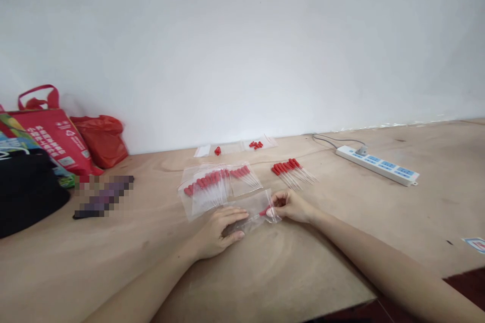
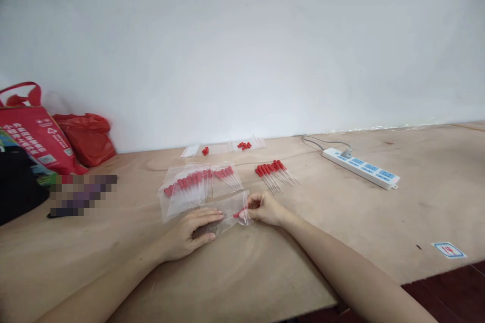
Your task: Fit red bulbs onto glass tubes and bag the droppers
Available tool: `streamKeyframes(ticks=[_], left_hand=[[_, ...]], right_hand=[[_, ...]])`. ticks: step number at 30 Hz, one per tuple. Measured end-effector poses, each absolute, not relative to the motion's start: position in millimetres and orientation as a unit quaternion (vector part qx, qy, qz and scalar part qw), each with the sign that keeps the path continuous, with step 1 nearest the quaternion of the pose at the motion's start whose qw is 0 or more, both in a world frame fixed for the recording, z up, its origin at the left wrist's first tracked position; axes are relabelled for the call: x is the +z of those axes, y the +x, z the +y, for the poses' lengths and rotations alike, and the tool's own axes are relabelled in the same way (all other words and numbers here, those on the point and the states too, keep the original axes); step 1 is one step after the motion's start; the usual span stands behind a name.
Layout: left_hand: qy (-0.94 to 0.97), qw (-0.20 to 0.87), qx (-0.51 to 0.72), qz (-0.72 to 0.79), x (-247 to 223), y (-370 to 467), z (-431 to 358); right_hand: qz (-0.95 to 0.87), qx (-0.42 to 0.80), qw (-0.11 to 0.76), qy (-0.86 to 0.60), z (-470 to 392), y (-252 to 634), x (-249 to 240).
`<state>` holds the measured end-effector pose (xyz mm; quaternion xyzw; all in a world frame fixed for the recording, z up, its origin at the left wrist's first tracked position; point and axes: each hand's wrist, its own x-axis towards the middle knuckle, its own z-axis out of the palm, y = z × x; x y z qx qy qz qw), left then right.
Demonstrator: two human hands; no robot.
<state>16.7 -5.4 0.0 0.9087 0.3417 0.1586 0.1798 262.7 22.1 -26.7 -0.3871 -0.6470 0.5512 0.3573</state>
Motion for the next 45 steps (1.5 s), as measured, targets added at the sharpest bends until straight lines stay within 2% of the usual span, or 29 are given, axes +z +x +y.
streamKeyframes(ticks=[7,11,17,20,25,31,33,36,40,45], left_hand=[[0.909,0.183,0.167,0.335,2,18,-7],[0.901,0.199,0.176,0.342,4,17,-8],[0.89,0.221,0.178,0.357,4,15,-9],[0.889,0.225,0.173,0.359,5,15,-9],[0.889,0.234,0.176,0.351,8,15,-9],[0.895,0.219,0.181,0.345,8,16,-10],[0.894,0.218,0.181,0.346,7,16,-10],[0.894,0.221,0.183,0.345,6,15,-10],[0.893,0.221,0.183,0.346,4,14,-9],[0.894,0.218,0.178,0.349,6,16,-10]], right_hand=[[-0.742,0.501,0.267,-0.356,21,270,-22],[-0.767,0.443,0.274,-0.375,25,282,-19],[-0.749,0.132,0.287,-0.582,52,299,-15],[-0.728,0.046,0.248,-0.638,66,296,-8],[-0.656,0.049,0.147,-0.739,80,279,0],[-0.627,0.058,0.136,-0.765,85,271,1],[-0.634,0.06,0.161,-0.754,84,273,1],[-0.676,0.091,0.275,-0.678,77,279,-4],[-0.663,0.215,0.447,-0.561,53,281,-16],[-0.527,0.363,0.569,-0.515,29,269,-25]])
